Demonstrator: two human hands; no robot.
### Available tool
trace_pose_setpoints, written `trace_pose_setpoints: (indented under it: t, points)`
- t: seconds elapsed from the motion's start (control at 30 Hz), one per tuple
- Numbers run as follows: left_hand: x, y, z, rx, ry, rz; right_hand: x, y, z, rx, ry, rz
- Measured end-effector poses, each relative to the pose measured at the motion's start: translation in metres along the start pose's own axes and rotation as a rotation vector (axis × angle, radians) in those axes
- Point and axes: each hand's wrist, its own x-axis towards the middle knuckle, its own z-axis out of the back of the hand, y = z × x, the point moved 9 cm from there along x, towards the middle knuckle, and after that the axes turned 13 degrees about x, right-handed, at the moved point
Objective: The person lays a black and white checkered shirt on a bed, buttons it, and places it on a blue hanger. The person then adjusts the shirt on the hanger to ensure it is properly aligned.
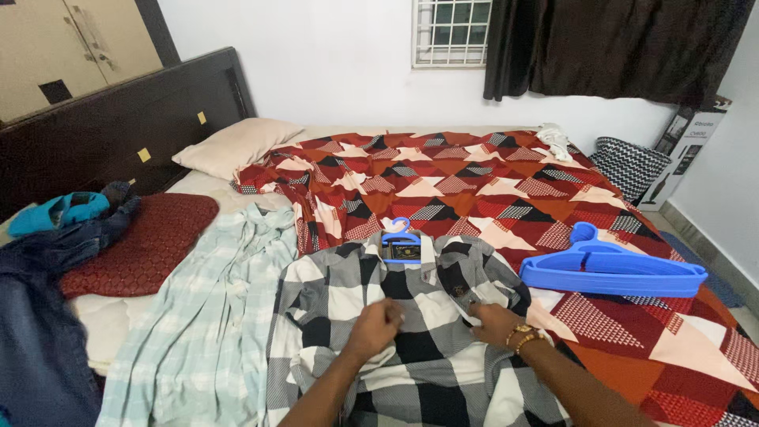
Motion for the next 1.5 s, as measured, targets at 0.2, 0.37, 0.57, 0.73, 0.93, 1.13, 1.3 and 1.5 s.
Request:
trace_pose_setpoints:
  t: [0.2, 0.37, 0.57, 0.73, 0.93, 1.13, 1.3, 1.5]
  points:
    - [0.001, 0.022, 0.018, 0.702, -0.317, -0.121, -0.024, 0.031, 0.02, -0.34, -0.22, 0.222]
    - [-0.022, 0.1, -0.037, 0.456, 0.293, 0.35, -0.034, -0.009, -0.002, -0.429, -0.112, -0.084]
    - [-0.036, 0.092, -0.052, 0.489, 0.259, 0.279, -0.043, -0.018, 0.005, -0.225, -0.128, 0.011]
    - [-0.031, 0.017, -0.015, 0.405, 0.172, 0.156, -0.039, 0.025, 0.024, 0.293, -0.337, 0.196]
    - [-0.023, 0.006, -0.056, 0.167, 0.177, -0.253, 0.01, -0.05, -0.033, 0.587, -0.213, 0.042]
    - [-0.062, 0.088, -0.138, -0.145, 0.971, 0.375, -0.01, -0.046, -0.06, -0.354, 0.06, -0.028]
    - [-0.037, 0.047, -0.062, 0.224, 0.294, 0.336, -0.015, 0.018, 0.004, -0.173, -0.213, -0.019]
    - [-0.033, 0.02, -0.07, 0.411, 0.241, 0.311, -0.026, 0.084, -0.018, -0.009, -0.26, 0.332]
